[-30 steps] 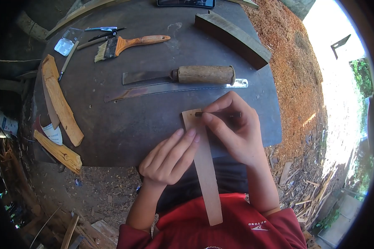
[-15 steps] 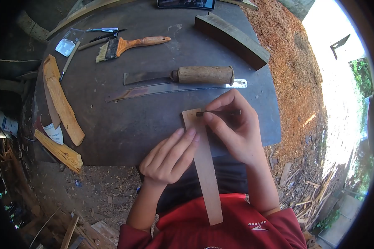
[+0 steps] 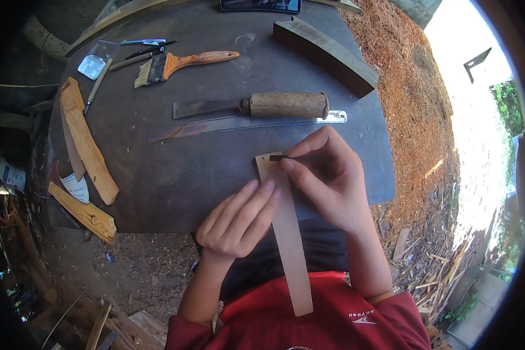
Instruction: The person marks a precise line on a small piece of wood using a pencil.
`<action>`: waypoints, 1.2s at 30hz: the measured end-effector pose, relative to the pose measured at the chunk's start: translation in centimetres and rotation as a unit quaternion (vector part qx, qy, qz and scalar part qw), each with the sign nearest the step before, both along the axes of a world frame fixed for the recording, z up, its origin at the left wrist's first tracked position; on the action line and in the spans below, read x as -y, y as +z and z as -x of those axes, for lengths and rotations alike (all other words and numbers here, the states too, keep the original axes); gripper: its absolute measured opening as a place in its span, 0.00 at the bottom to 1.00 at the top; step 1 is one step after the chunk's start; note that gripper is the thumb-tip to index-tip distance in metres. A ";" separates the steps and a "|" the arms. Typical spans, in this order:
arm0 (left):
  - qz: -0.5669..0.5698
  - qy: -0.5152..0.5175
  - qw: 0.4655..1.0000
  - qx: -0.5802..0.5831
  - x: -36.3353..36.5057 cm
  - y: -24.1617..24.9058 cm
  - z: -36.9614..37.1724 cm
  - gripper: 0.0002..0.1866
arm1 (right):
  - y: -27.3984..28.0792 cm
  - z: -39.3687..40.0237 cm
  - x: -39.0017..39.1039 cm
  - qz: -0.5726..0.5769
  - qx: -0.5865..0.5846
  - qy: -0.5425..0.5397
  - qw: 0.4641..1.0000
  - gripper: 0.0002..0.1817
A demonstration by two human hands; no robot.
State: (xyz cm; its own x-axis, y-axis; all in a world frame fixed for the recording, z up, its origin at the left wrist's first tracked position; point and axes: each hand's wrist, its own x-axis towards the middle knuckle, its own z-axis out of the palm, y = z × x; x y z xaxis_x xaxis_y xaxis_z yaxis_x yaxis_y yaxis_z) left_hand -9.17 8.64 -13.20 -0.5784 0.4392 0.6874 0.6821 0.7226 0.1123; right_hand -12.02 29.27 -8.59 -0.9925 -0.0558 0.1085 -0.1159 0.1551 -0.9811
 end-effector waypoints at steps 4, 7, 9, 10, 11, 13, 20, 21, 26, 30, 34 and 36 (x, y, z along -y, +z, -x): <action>0.001 -0.008 1.000 0.016 0.1 -0.1 -0.3 0.14 | -0.2 0.0 -0.1 0.008 -0.005 0.002 1.000 0.09; 0.002 -0.001 1.000 0.000 0.0 -0.1 0.0 0.11 | 0.0 0.0 -0.2 -0.006 -0.009 0.006 1.000 0.09; 0.001 0.000 1.000 0.001 0.0 -0.1 0.0 0.11 | 0.7 -0.2 -0.1 0.014 0.036 0.008 0.999 0.08; 0.000 0.000 1.000 0.001 0.0 -0.1 0.0 0.11 | 0.9 -0.2 -0.1 0.024 0.058 0.008 0.998 0.07; 0.001 0.000 1.000 0.002 0.0 -0.1 -0.1 0.11 | 0.9 -0.2 -0.1 0.019 0.058 0.011 0.998 0.07; 0.003 0.001 1.000 0.004 0.1 -0.1 -0.1 0.11 | 0.9 -0.3 -0.2 0.009 0.058 0.016 0.998 0.07; 0.002 0.000 1.000 0.003 0.0 -0.1 -0.1 0.12 | 0.8 -0.1 -0.1 -0.012 0.026 0.009 1.000 0.07; 0.001 -0.003 1.000 0.010 0.1 0.0 -0.2 0.14 | 0.5 0.0 -0.1 -0.019 0.003 0.008 1.000 0.08; 0.001 -0.003 1.000 0.012 0.1 -0.1 -0.3 0.14 | 0.5 0.1 0.0 -0.012 -0.002 0.008 1.000 0.08; 0.002 -0.001 1.000 0.001 0.1 -0.2 0.0 0.11 | 0.6 0.0 -0.2 -0.024 -0.004 0.021 0.999 0.07; 0.003 -0.001 1.000 -0.001 0.1 -0.1 0.0 0.11 | 0.6 0.0 -0.2 -0.027 -0.007 0.022 0.999 0.07; 0.004 -0.001 1.000 -0.001 0.1 -0.1 0.0 0.11 | 0.6 0.0 -0.2 -0.027 -0.009 0.020 0.999 0.07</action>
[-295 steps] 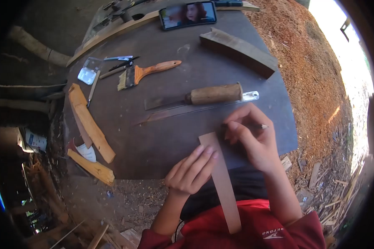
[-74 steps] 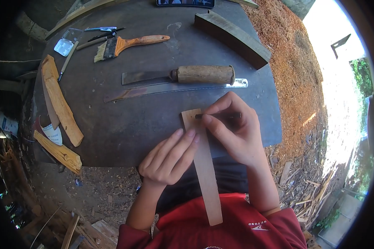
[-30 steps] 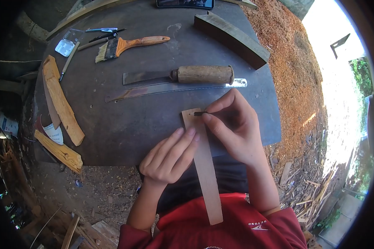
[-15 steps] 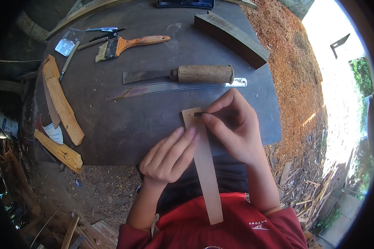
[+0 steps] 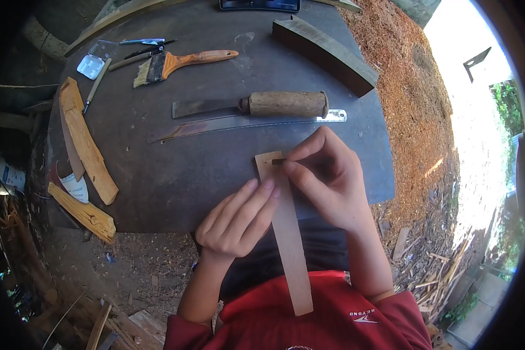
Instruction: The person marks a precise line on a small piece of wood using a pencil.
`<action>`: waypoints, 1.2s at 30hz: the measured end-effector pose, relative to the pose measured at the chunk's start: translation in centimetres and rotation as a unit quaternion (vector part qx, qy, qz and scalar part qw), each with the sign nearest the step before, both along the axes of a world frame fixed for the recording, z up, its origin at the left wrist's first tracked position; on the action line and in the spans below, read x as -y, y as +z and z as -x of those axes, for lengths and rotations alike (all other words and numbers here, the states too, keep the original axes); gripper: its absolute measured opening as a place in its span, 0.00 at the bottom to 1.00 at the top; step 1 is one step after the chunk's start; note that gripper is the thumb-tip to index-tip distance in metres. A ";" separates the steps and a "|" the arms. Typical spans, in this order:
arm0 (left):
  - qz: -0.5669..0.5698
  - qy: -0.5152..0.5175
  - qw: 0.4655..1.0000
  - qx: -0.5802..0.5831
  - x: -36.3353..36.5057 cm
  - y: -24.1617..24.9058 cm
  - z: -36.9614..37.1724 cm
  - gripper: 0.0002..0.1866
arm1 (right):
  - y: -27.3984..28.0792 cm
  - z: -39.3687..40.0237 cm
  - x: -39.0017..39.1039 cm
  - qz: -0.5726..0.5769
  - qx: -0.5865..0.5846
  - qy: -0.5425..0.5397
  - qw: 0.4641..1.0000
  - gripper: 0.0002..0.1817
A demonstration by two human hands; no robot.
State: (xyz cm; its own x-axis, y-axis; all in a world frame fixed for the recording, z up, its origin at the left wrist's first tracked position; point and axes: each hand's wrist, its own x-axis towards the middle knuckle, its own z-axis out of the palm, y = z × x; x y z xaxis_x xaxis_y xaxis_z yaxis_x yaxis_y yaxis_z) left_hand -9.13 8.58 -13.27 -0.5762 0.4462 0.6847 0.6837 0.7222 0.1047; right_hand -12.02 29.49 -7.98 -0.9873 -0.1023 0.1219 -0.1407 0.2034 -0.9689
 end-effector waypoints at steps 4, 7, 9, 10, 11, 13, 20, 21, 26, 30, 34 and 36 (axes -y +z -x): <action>-0.002 0.000 1.000 0.001 0.0 0.0 0.0 0.11 | -0.1 0.0 0.0 0.003 -0.002 0.001 1.000 0.07; -0.003 -0.001 1.000 0.001 0.0 0.0 0.0 0.11 | 0.0 0.0 0.0 -0.008 -0.006 -0.001 1.000 0.07; -0.003 -0.002 1.000 0.002 0.0 0.1 0.0 0.11 | -0.3 0.0 -0.1 0.002 -0.004 0.002 1.000 0.07; -0.003 -0.002 1.000 0.003 0.0 0.1 0.0 0.11 | -0.4 0.0 -0.1 0.007 -0.003 0.004 1.000 0.07; -0.004 -0.002 1.000 0.003 0.0 0.1 0.0 0.11 | -0.3 0.0 -0.1 0.006 -0.002 0.003 1.000 0.07; -0.005 -0.001 1.000 0.004 0.0 0.1 0.0 0.11 | 0.0 0.0 0.0 0.003 0.000 0.000 1.000 0.07; -0.003 0.000 1.000 0.004 0.0 0.0 0.0 0.11 | -0.1 0.0 0.0 -0.003 -0.003 -0.001 1.000 0.07; -0.003 0.000 1.000 0.005 0.0 0.1 0.0 0.11 | 0.0 0.0 0.0 -0.005 -0.003 0.000 1.000 0.07; -0.004 0.001 1.000 0.005 -0.1 0.1 0.0 0.11 | 0.1 0.0 0.0 0.003 0.005 -0.003 1.000 0.07; -0.006 -0.001 1.000 0.012 0.0 0.0 -0.2 0.14 | 0.1 0.0 0.1 0.011 0.008 -0.004 1.000 0.07; -0.005 -0.003 1.000 0.020 0.0 0.1 -0.3 0.16 | -0.1 0.0 0.0 0.001 -0.004 0.000 1.000 0.07; -0.002 0.000 1.000 0.010 0.0 0.1 -0.1 0.13 | -0.1 0.0 0.0 0.000 -0.007 -0.001 1.000 0.07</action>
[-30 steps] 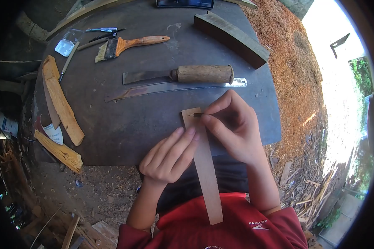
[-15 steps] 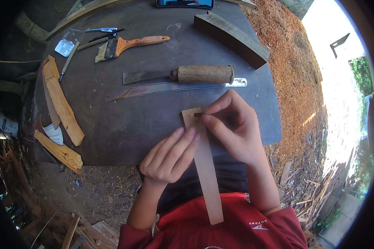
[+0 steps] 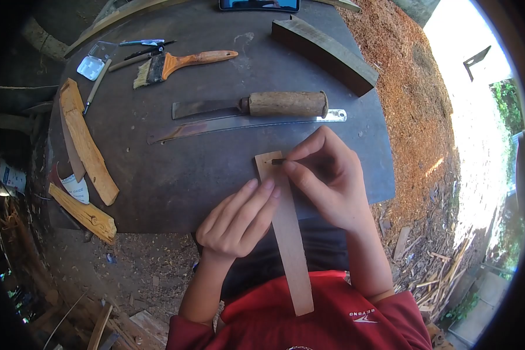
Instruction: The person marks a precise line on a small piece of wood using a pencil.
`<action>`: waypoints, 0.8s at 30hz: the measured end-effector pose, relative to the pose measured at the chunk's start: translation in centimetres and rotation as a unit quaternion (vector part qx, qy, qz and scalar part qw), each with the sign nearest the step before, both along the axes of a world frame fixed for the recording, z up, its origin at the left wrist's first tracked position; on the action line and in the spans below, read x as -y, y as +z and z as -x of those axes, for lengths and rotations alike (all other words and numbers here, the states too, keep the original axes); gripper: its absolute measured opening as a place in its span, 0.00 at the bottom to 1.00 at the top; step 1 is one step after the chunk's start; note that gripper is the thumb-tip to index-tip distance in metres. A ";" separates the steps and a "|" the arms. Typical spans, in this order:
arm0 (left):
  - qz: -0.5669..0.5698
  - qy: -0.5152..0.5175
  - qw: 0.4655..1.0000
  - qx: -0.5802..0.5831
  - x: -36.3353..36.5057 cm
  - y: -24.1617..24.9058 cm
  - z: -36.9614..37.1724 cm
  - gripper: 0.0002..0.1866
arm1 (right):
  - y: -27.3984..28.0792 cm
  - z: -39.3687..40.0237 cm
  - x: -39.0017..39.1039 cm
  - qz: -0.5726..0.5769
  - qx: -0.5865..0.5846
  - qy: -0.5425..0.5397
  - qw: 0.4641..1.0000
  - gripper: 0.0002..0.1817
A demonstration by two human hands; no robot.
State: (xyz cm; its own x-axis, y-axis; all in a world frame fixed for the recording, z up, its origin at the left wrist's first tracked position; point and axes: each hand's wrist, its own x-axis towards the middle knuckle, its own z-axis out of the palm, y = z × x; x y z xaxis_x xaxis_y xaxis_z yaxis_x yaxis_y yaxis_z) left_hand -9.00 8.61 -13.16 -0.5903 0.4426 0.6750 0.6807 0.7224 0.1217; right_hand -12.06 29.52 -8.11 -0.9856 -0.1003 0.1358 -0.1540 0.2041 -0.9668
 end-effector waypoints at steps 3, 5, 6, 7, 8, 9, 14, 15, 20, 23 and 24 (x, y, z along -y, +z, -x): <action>0.000 0.002 1.000 -0.009 0.0 0.0 0.1 0.12 | 0.0 0.0 0.0 0.001 0.002 0.000 1.000 0.07; 0.000 0.003 1.000 -0.011 0.0 -0.1 0.1 0.12 | 0.1 0.0 0.0 -0.001 0.003 0.000 1.000 0.07; 0.000 0.003 1.000 -0.011 0.0 -0.2 0.1 0.12 | 0.2 0.0 0.0 -0.004 0.003 0.000 1.000 0.07; 0.000 0.004 1.000 -0.012 0.0 -0.2 0.1 0.12 | 0.2 0.0 0.0 -0.006 0.003 0.000 1.000 0.07; 0.001 0.001 1.000 -0.005 0.0 -0.2 0.1 0.12 | 0.2 0.0 0.0 -0.004 0.004 0.000 1.000 0.07; 0.001 -0.001 1.000 0.002 0.1 -0.2 -0.1 0.13 | 0.2 0.0 0.1 -0.001 0.006 -0.001 1.000 0.07; 0.001 -0.002 1.000 0.005 0.1 -0.2 -0.1 0.15 | 0.0 0.0 0.1 0.005 0.004 -0.001 1.000 0.06; 0.000 -0.002 1.000 0.006 0.1 -0.2 -0.1 0.15 | 0.0 0.0 0.0 0.007 0.006 -0.001 1.000 0.06; -0.002 0.001 1.000 -0.008 -0.1 0.0 0.1 0.11 | 0.1 -0.1 0.1 0.008 0.010 -0.003 1.000 0.06; -0.002 0.001 1.000 -0.008 -0.1 0.0 0.1 0.11 | 0.0 -0.1 0.1 0.007 0.005 -0.003 1.000 0.06; -0.002 0.002 1.000 -0.008 -0.1 0.0 0.1 0.11 | 0.0 -0.1 0.1 0.006 0.002 -0.003 1.000 0.06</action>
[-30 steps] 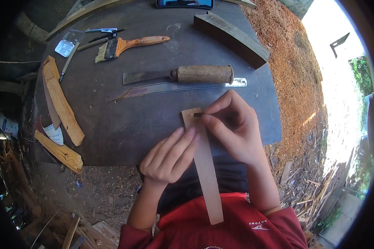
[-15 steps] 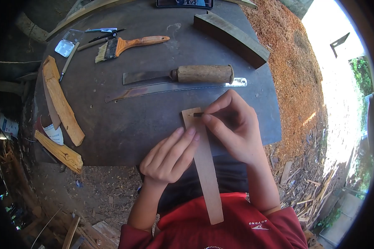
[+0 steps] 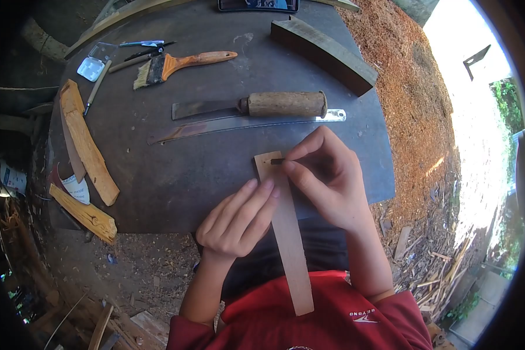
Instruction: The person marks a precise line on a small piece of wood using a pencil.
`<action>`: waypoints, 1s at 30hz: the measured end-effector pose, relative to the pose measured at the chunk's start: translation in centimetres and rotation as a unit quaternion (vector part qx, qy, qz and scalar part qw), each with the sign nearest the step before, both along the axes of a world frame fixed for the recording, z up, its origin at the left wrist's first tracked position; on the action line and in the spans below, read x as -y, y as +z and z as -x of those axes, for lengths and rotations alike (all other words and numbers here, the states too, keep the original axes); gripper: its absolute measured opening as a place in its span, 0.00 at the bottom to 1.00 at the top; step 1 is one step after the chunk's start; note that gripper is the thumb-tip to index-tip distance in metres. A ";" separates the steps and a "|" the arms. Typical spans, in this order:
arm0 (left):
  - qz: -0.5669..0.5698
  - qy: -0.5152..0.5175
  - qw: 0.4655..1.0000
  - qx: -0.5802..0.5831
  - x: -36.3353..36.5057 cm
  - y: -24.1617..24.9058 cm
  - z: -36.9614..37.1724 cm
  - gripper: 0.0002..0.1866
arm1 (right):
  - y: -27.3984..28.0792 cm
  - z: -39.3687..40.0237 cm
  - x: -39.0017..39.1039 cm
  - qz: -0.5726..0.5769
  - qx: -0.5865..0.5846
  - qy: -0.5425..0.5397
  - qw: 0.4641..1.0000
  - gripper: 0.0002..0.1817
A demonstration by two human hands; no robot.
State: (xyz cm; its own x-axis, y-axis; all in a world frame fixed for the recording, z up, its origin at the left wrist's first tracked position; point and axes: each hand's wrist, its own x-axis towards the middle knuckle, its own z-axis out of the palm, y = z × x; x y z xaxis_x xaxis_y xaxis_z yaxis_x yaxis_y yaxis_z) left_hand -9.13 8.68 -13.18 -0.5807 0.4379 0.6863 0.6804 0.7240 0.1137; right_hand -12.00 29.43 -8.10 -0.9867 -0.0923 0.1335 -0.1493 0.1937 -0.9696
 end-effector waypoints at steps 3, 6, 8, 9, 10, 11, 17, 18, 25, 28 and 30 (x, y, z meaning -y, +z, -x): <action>-0.001 0.000 1.000 -0.005 0.0 -0.1 0.0 0.11 | -0.1 0.0 0.0 0.002 0.001 0.001 1.000 0.06; -0.001 -0.002 1.000 0.006 0.1 -0.2 -0.2 0.13 | -0.2 0.0 -0.1 -0.001 -0.004 0.002 1.000 0.06; 0.000 -0.003 1.000 0.008 0.1 -0.1 -0.2 0.13 | -0.2 0.1 0.0 -0.002 -0.005 0.002 1.000 0.06; 0.001 -0.001 1.000 0.003 0.1 0.0 0.0 0.12 | -0.2 0.1 0.0 0.000 -0.003 0.002 1.000 0.07; 0.002 0.000 1.000 -0.001 0.0 0.0 0.0 0.11 | -0.1 0.1 0.0 0.001 0.000 0.001 1.000 0.07; 0.001 -0.001 1.000 -0.001 0.0 0.0 0.0 0.11 | -0.1 0.0 0.0 0.001 0.002 0.002 1.000 0.07; 0.003 -0.001 1.000 -0.001 0.1 0.0 0.0 0.12 | -0.2 0.0 -0.1 0.003 -0.003 0.004 1.000 0.07; 0.004 -0.001 1.000 -0.001 0.1 0.0 0.0 0.12 | -0.3 0.0 -0.1 0.003 -0.002 0.007 1.000 0.06; 0.004 -0.001 1.000 0.000 0.1 -0.1 0.0 0.12 | -0.1 0.1 -0.1 -0.004 0.000 0.007 1.000 0.06; 0.005 0.001 1.000 -0.002 0.1 0.0 0.0 0.12 | -0.1 0.0 -0.1 0.005 0.008 0.005 1.000 0.06; 0.004 0.000 1.000 0.001 0.0 0.0 0.0 0.12 | 0.2 -0.2 0.0 0.019 0.034 0.001 0.999 0.05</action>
State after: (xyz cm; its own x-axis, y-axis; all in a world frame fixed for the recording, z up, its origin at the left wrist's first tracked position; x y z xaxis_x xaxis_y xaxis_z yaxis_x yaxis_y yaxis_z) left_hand -9.09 8.64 -13.16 -0.5826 0.4428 0.6815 0.6799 0.7249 0.1103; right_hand -11.84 29.42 -7.87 -0.9935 -0.0900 0.0692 -0.0828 0.1572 -0.9841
